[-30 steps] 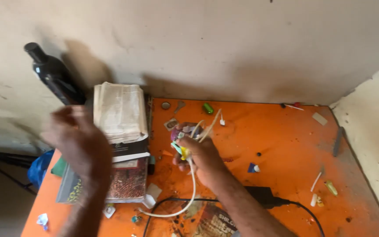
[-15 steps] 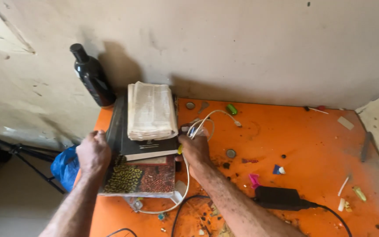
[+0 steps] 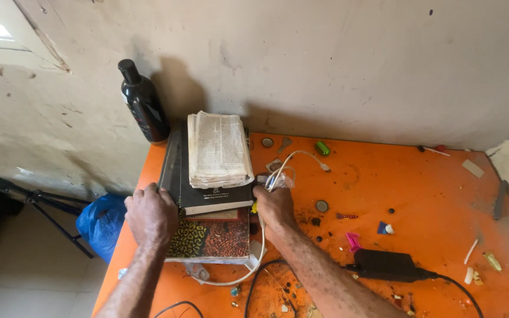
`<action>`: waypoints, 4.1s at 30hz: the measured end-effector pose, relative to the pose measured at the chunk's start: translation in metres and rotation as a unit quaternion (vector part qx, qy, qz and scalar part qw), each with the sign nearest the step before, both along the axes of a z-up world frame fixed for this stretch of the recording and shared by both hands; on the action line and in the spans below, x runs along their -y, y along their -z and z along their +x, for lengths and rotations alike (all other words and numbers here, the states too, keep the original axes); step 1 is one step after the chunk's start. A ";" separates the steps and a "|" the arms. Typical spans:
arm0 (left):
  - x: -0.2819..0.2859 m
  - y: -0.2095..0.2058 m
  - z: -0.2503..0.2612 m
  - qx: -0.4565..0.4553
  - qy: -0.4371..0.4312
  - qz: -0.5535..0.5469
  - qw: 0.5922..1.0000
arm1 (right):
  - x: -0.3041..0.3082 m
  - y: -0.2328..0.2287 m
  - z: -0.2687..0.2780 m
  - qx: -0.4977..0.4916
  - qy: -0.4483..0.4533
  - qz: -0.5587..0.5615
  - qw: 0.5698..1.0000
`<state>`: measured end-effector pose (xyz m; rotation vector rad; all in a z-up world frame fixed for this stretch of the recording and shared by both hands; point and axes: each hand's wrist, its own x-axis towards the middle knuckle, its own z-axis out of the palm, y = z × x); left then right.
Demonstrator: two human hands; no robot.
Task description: Assembling and connecting electronic components and wires on a desk
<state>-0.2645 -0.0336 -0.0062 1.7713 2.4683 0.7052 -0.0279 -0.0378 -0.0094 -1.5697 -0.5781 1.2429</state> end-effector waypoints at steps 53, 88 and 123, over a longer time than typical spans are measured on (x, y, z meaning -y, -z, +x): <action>-0.095 -0.052 0.231 0.225 0.250 -0.105 0.936 | -0.065 -0.042 0.125 0.003 -0.080 0.031 0.996; -0.137 0.058 0.275 -0.048 0.264 -0.063 0.961 | -0.094 0.004 0.220 0.250 -0.203 0.155 0.934; -0.028 -0.034 0.294 0.624 0.194 -0.092 0.751 | 0.045 -0.089 0.193 -0.207 -0.017 0.167 0.964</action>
